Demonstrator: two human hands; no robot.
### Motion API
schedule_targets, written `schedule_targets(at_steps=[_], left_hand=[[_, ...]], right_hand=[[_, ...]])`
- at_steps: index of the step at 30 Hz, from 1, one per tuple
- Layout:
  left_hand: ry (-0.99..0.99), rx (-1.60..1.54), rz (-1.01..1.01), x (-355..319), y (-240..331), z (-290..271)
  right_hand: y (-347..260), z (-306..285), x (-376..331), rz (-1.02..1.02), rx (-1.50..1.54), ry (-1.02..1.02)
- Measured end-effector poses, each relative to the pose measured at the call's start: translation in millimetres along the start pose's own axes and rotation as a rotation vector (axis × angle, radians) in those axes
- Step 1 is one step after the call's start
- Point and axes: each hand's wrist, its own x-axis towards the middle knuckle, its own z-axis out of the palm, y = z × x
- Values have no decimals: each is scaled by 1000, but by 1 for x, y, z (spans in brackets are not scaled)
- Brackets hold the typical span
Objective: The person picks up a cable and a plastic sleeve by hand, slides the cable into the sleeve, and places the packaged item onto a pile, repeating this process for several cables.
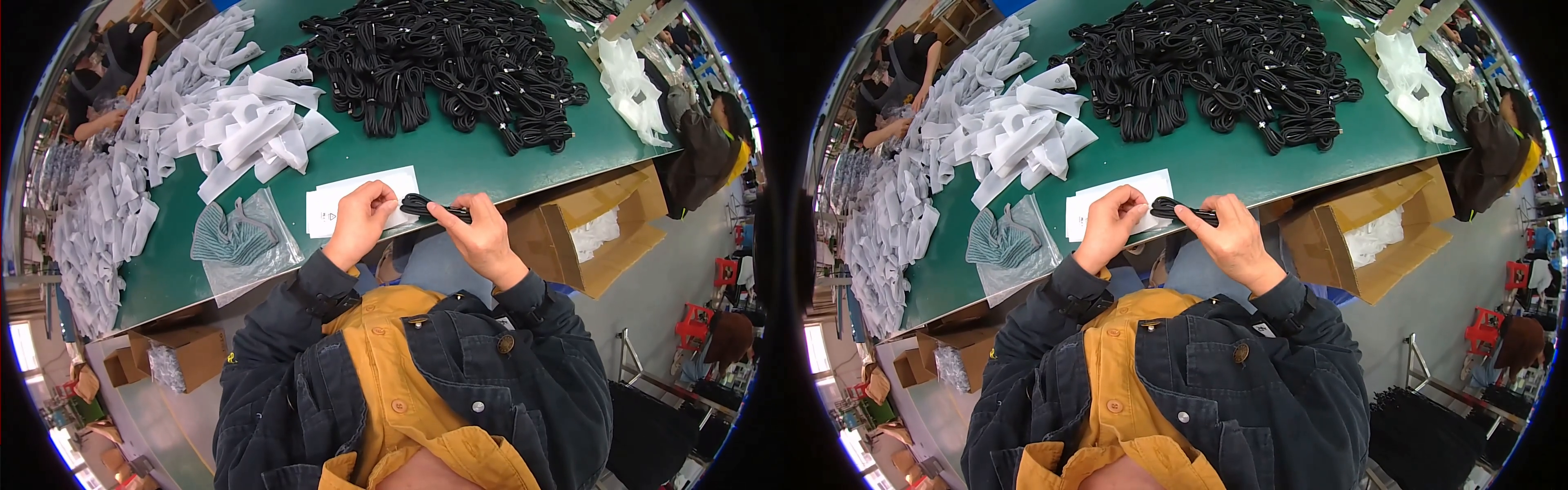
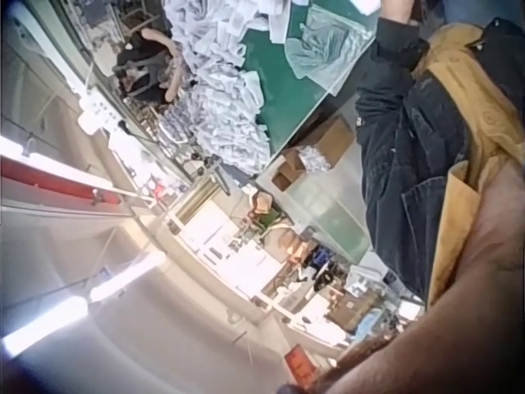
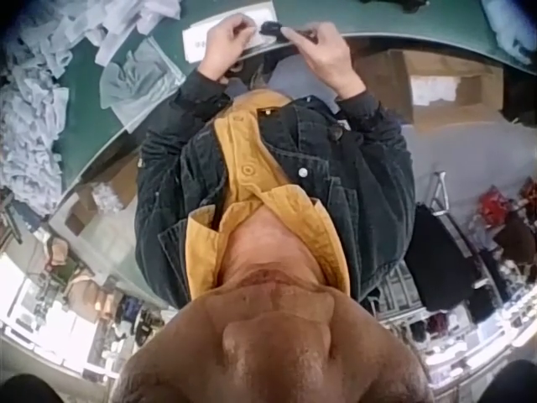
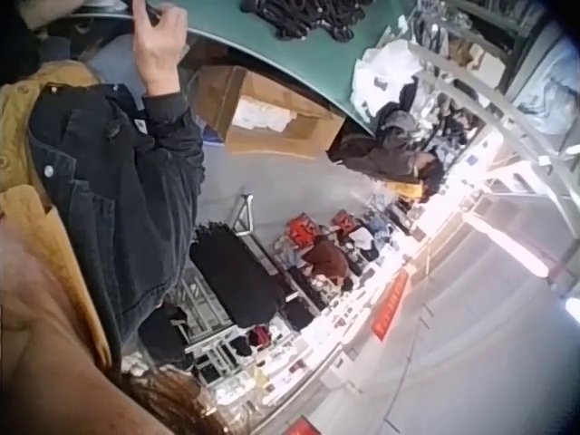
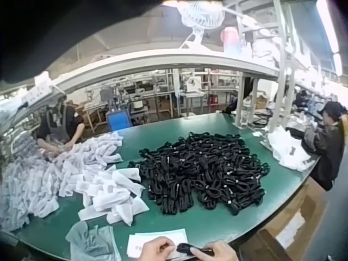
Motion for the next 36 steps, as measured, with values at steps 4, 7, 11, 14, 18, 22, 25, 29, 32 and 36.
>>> schedule_targets(at_steps=[4, 7, 11, 14, 18, 22, 25, 29, 32, 36], left_hand=[[10, 71, 64, -2, 8, -1], [4, 78, 83, -3, 9, -2], [5, 70, 54, -4, 4, -5], [-18, -3, -11, -4, 0, -4], [-11, -26, -54, -3, 3, -3], [40, -3, 21, -3, 7, -3], [31, 123, 240, -4, 17, -2], [3, 270, 472, -3, 33, 0], [12, 301, 511, 0, 36, -1], [33, 197, 384, 7, 38, -11]], right_hand=[[4, -3, 4, -44, -18, -44], [6, -1, 4, -24, 6, -23], [6, 0, 7, 113, 8, 99], [2, -1, 7, 159, 31, 138], [-2, -3, 6, 90, 65, 71], [-1, -3, 6, 54, 80, -43], [1, 3, 4, 112, 194, -129], [5, 24, 1, 682, 785, -92], [1, 23, 12, 602, 760, -95], [-14, 12, 36, 318, 621, 5]])
